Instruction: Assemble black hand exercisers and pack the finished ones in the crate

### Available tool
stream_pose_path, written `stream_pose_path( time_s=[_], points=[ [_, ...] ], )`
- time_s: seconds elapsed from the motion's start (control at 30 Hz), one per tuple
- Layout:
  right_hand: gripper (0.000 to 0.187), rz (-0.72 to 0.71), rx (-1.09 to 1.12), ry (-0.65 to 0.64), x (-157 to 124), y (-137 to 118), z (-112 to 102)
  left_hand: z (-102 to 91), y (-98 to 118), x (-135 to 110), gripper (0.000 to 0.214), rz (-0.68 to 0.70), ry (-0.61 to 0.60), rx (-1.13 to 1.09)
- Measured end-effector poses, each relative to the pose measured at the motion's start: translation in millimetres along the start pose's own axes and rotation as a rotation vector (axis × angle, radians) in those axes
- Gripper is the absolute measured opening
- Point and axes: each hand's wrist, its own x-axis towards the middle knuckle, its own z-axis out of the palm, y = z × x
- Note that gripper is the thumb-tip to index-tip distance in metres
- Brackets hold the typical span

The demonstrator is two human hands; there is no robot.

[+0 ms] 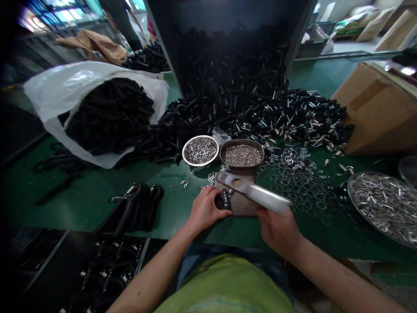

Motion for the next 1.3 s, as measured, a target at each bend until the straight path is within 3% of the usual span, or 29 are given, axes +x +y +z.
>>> stream_pose_path(
  time_s=[0.07, 0.13, 0.23, 0.3, 0.33, 0.43, 0.47, 0.53, 0.63, 0.77, 0.87, 0.97, 1.07, 1.17, 1.3],
  points=[
    [0.029, 0.038, -0.024, -0.233, 6.6, 4.8, 11.5, 0.0, 0.3, 0.1, 0.057, -0.002, 0.001, -0.004],
    [0.027, 0.084, -0.006, -0.293, 13.1, 3.2, 8.4, 0.0, 0.3, 0.2, 0.057, -0.002, -0.002, -0.009],
    [0.032, 0.085, 0.049, 0.013, 14.2, -4.8, -7.4, 0.1, 0.0, 0.1, 0.059, 0.000, 0.000, -0.008],
    [0.033, 0.053, 0.033, 0.090, 10.7, -6.5, -7.4, -0.1, 0.3, -0.1, 0.058, -0.005, 0.002, -0.010],
    [0.032, 0.047, -0.002, 0.024, 9.0, -5.4, -2.7, -0.3, 0.6, -0.2, 0.057, -0.010, 0.000, -0.012],
    [0.028, 0.087, -0.100, -0.333, 6.9, 5.0, 18.9, -0.6, 2.1, -0.2, 0.054, -0.025, -0.007, -0.020],
    [0.028, 0.121, -0.128, -0.384, 6.6, 10.5, 24.5, -0.6, 2.5, -0.3, 0.053, -0.027, -0.008, -0.020],
    [0.030, 0.164, -0.189, -0.338, 4.1, 24.7, 29.9, -0.5, 2.9, -0.6, 0.054, -0.026, -0.004, -0.019],
    [0.034, 0.193, -0.391, -0.147, -5.7, 54.0, 27.7, -1.3, 2.8, -2.2, 0.055, -0.038, 0.012, -0.041],
    [0.038, 0.139, -0.593, -0.073, -15.1, 84.1, 25.3, -6.8, 6.5, -5.0, 0.057, -0.203, 0.069, -0.246],
    [0.036, 0.035, -0.431, 0.023, -7.2, 69.8, 31.7, -11.8, 17.1, -5.9, 0.061, -0.375, 0.056, -0.594],
    [0.043, -0.148, -0.120, 0.075, 7.5, 27.8, 45.2, -11.5, 32.6, -6.9, 0.048, -0.439, 0.015, -0.938],
    [0.028, -0.204, 0.032, 0.133, 21.1, -10.6, 61.3, -5.9, 44.8, -9.3, 0.043, -0.481, 0.033, -1.228],
    [0.020, -0.003, 0.220, 0.135, 31.6, -28.1, 72.4, -2.6, 47.6, -11.3, 0.034, -0.513, 0.134, -1.408],
    [0.038, 0.442, 0.595, -0.117, 41.9, -29.3, 71.8, -6.9, 42.4, -10.6, 0.023, -0.429, 0.308, -1.356]
  ],
)
